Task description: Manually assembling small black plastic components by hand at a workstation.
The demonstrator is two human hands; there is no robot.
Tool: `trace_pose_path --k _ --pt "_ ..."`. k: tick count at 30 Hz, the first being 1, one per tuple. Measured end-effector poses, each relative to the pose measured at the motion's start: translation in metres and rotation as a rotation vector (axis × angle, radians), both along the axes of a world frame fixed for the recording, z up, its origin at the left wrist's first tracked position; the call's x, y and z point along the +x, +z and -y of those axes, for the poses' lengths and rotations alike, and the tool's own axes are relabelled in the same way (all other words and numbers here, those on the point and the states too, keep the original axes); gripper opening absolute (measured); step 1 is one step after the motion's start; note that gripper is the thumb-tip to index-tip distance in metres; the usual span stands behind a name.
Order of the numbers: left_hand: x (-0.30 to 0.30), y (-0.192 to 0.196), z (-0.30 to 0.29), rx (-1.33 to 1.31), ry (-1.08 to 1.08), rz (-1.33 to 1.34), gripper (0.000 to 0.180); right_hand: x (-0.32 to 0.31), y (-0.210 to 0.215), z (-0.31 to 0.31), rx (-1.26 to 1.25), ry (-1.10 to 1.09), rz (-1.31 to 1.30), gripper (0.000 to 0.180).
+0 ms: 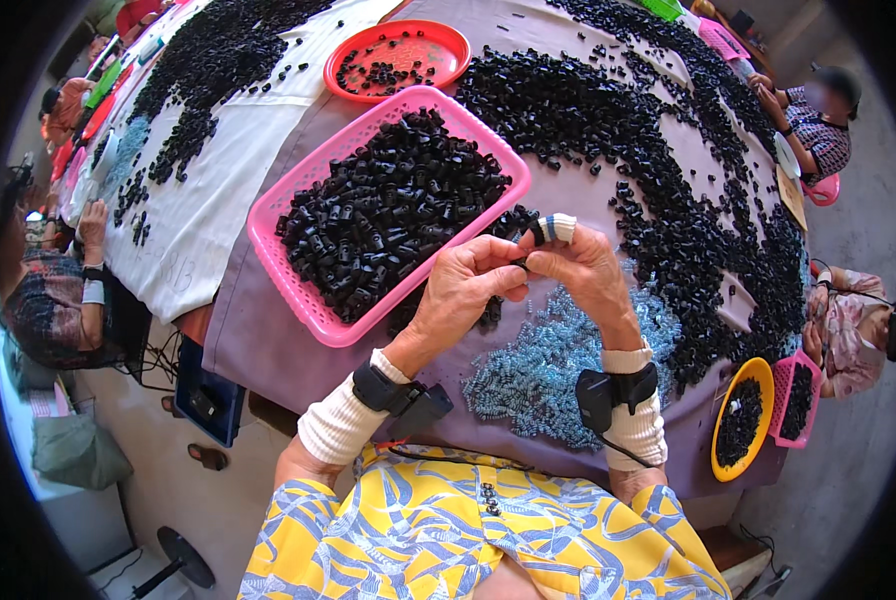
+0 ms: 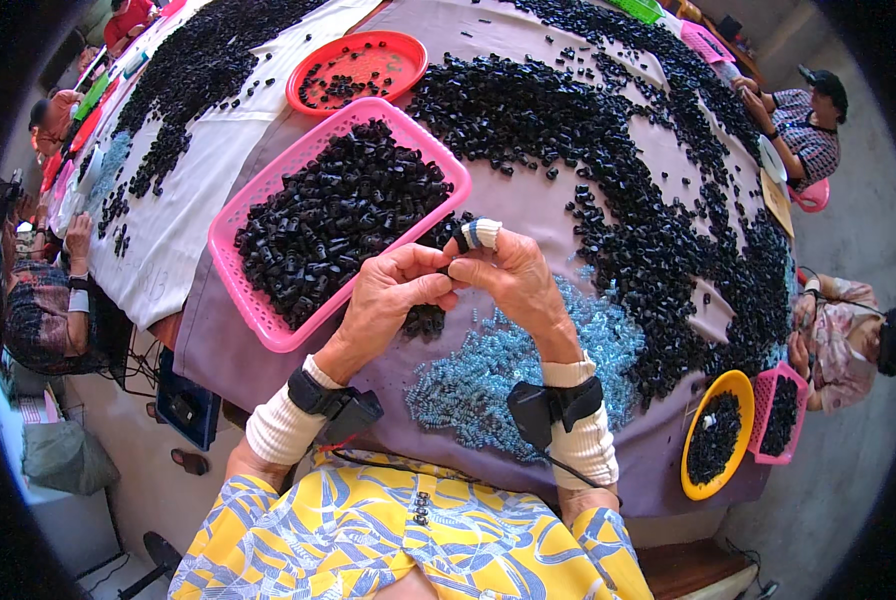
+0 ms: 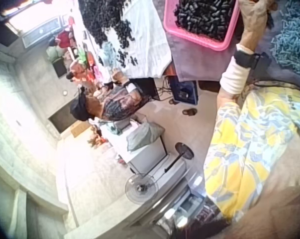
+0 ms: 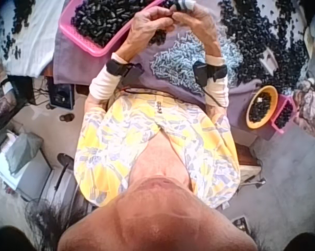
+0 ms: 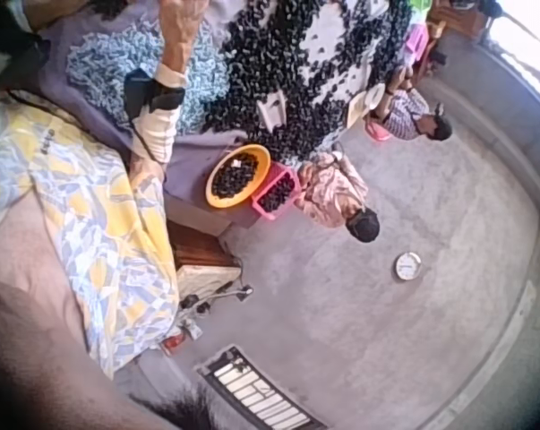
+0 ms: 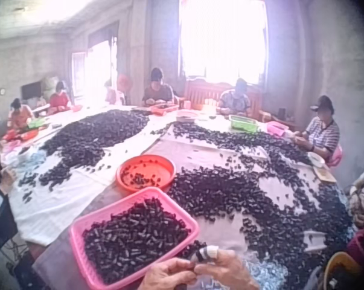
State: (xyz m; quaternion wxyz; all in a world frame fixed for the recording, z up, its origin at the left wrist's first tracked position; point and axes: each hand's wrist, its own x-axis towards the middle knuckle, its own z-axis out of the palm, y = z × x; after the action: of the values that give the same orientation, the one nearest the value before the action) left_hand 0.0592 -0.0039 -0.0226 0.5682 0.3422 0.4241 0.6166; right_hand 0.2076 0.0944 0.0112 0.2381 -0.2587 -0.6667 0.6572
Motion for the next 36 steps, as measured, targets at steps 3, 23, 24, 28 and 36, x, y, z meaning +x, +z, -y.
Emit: trace_pose_path --k 3,23,24,28,36 --pt "0.002 0.002 -0.001 -0.005 -0.005 0.043 0.023 0.001 -0.003 0.000 -0.071 -0.014 -0.035 0.015" --pt "0.000 0.016 -0.001 0.027 0.023 -0.085 0.017 0.003 -0.006 -0.011 0.097 -0.132 0.031 0.018" --pt "-0.001 0.018 -0.002 0.028 0.021 -0.083 0.017 0.003 -0.007 -0.014 0.163 -0.176 0.078 0.018" --pt "-0.012 0.019 0.000 -0.002 0.138 0.031 0.019 0.008 -0.039 -0.026 0.522 -0.166 0.373 0.015" --pt "-0.024 0.021 0.003 0.015 0.199 0.068 0.019 0.006 -0.066 -0.031 0.900 -0.097 0.501 0.016"
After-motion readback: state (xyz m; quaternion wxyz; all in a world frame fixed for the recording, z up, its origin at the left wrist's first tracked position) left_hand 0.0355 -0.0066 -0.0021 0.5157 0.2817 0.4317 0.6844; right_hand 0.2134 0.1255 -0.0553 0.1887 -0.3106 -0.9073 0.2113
